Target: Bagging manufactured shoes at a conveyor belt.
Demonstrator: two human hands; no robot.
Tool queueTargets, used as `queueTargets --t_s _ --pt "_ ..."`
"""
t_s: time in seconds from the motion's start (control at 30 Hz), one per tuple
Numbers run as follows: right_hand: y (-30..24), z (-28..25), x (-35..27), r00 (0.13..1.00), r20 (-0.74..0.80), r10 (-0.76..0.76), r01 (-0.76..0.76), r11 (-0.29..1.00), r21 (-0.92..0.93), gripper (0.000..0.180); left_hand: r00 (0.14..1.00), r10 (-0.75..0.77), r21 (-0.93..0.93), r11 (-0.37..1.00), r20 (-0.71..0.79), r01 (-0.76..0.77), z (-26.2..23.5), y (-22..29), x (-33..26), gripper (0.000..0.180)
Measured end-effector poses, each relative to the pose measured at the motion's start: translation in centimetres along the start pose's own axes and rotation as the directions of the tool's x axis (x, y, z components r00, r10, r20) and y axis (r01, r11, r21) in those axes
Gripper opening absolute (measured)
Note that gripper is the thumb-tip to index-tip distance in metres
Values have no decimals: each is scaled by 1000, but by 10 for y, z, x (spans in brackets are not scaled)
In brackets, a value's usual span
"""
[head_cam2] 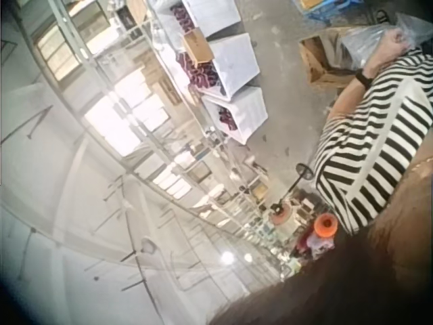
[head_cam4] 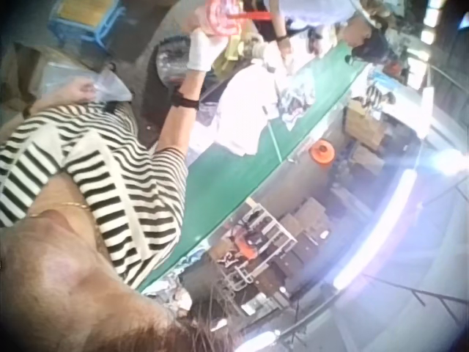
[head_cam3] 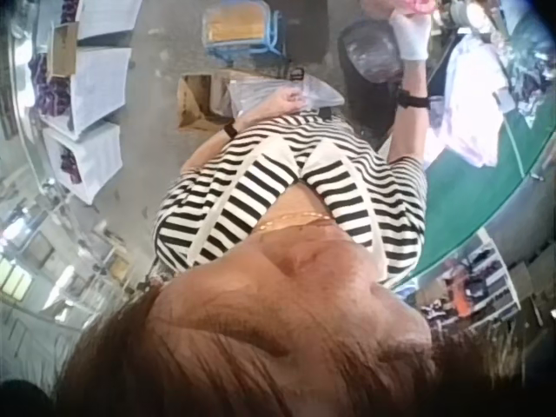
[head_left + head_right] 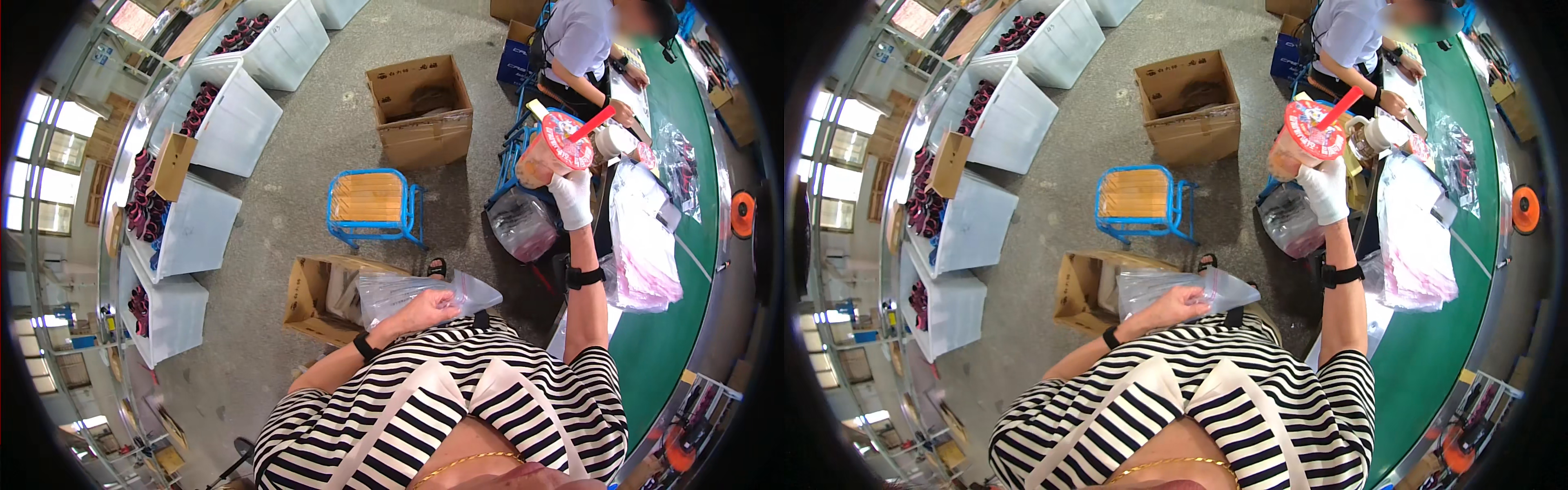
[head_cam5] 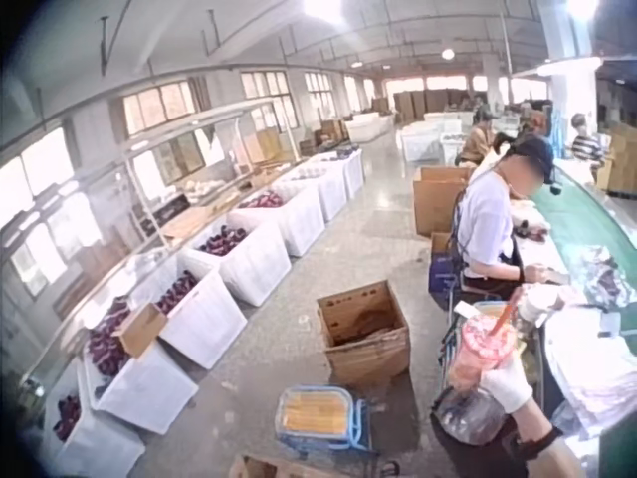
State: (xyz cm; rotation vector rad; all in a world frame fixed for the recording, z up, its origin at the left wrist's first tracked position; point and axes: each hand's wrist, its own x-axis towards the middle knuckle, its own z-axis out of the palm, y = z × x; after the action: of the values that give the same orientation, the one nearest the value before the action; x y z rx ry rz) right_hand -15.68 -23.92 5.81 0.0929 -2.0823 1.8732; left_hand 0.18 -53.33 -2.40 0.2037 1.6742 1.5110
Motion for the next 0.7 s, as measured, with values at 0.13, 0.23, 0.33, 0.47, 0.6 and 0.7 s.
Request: queueTargets --t_s 0.13,0.23,0.33,0.47,0.6,0.7 --pt "9 -29 0 997 32 -67 70 988 -140 48 996 90 40 995 26 -91 1 12 6 23" --pt "-12 -38 5 998 -13 -60 58 994 -94 55 993 109 -26 994 33 -108 6 24 8 22" --pt "-30 -44 3 998 26 -60 63 983 -174 60 974 225 4 974 0 -225 8 16 13 23" --pt "-51 -49 3 998 -46 42 -48 991 -127 71 984 169 91 981 62 -174 1 27 18 23" --pt "-68 -46 0 997 0 -78 77 989 -123 75 981 179 180 965 80 -191 -2 31 23 22" --pt "-82 -44 -4 994 30 -100 104 983 -151 86 970 217 237 942 113 -238 -6 45 26 23"
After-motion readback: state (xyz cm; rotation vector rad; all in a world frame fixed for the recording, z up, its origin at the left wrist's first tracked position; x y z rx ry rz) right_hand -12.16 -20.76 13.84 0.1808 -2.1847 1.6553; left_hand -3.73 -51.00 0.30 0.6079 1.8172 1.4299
